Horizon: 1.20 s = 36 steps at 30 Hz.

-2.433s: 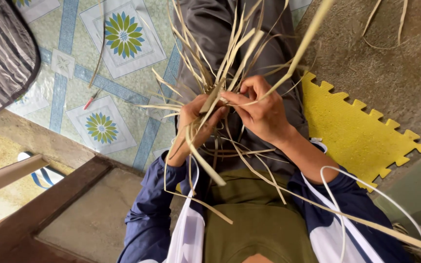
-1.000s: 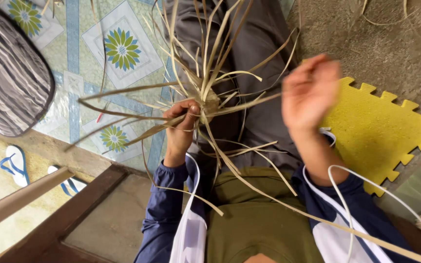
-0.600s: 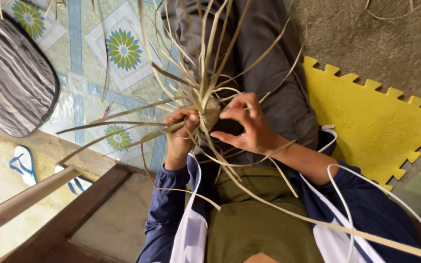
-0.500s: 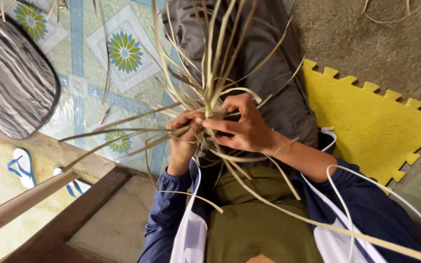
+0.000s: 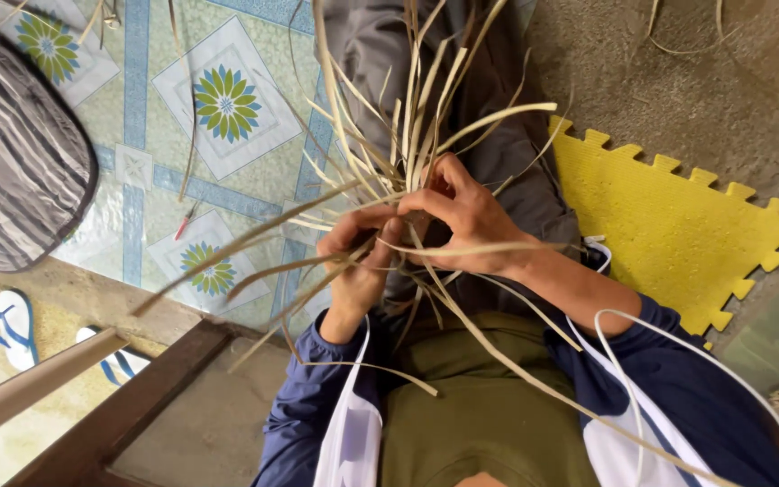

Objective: Weaving dried plant strips into a circular pattern to create a base

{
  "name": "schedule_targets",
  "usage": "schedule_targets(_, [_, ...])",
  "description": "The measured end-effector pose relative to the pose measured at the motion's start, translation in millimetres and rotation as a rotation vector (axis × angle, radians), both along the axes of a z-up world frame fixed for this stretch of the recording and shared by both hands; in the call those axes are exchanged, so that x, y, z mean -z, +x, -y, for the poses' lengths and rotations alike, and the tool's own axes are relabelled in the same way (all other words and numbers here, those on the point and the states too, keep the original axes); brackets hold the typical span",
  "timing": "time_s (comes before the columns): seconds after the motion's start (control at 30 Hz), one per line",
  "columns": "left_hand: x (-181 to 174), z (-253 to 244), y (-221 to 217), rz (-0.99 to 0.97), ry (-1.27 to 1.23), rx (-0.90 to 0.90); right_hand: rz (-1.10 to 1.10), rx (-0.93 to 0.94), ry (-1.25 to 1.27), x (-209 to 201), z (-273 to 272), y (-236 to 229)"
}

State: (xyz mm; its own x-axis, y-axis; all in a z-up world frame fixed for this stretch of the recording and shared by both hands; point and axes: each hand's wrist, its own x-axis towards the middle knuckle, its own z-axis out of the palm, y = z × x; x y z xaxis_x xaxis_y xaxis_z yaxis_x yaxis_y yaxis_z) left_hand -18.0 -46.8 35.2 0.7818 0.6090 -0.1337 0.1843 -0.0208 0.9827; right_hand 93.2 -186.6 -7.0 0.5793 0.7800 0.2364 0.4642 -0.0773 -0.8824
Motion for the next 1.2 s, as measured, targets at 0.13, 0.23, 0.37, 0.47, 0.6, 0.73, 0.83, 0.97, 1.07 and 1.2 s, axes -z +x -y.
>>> schedule_targets(0.13, [20.2, 0.5, -6.0, 0.053, 0.009, -0.008, -0.068, -0.033, -0.022, 7.4, 2.4, 1.9])
schedule_targets(0.23, [26.2, 4.0, -10.5, 0.059, -0.023, -0.020, -0.109, -0.058, -0.021, 6.7, 1.7, 1.9])
schedule_targets(0.37, [23.3, -1.3, -6.3, 0.031, -0.053, -0.015, -0.080, 0.002, -0.034, 8.9, -2.0, 1.4])
schedule_targets(0.47, [28.6, -5.2, -3.6, 0.033, -0.082, 0.007, -0.101, -0.004, 0.007, 2.8, -1.3, 6.1])
schedule_targets(0.6, [35.5, -9.6, -2.7, 0.051, -0.139, 0.011, -0.377, -0.032, 0.162, 3.1, 9.3, 18.6])
schedule_targets(0.73, [30.4, -5.6, -0.5, 0.055, -0.121, 0.003, -0.285, 0.007, 0.090, -24.9, 17.9, 34.7])
schedule_targets(0.83, [15.4, -5.0, 6.3, 0.000, -0.056, 0.054, -0.235, 0.009, 0.046, -27.6, 12.6, 30.6])
schedule_targets(0.97, [9.1, -1.6, 10.7, 0.181, -0.042, 0.062, -0.161, 0.034, 0.019, -28.8, 7.9, 26.0])
schedule_targets(1.07, [6.8, 1.0, 9.7, 0.175, -0.038, 0.070, -0.163, 0.009, -0.004, -28.1, 10.7, 19.2])
schedule_targets(1.2, [10.5, 14.2, 2.6, 0.152, -0.142, 0.049, -0.009, 0.017, -0.073, -16.6, 18.9, 7.1])
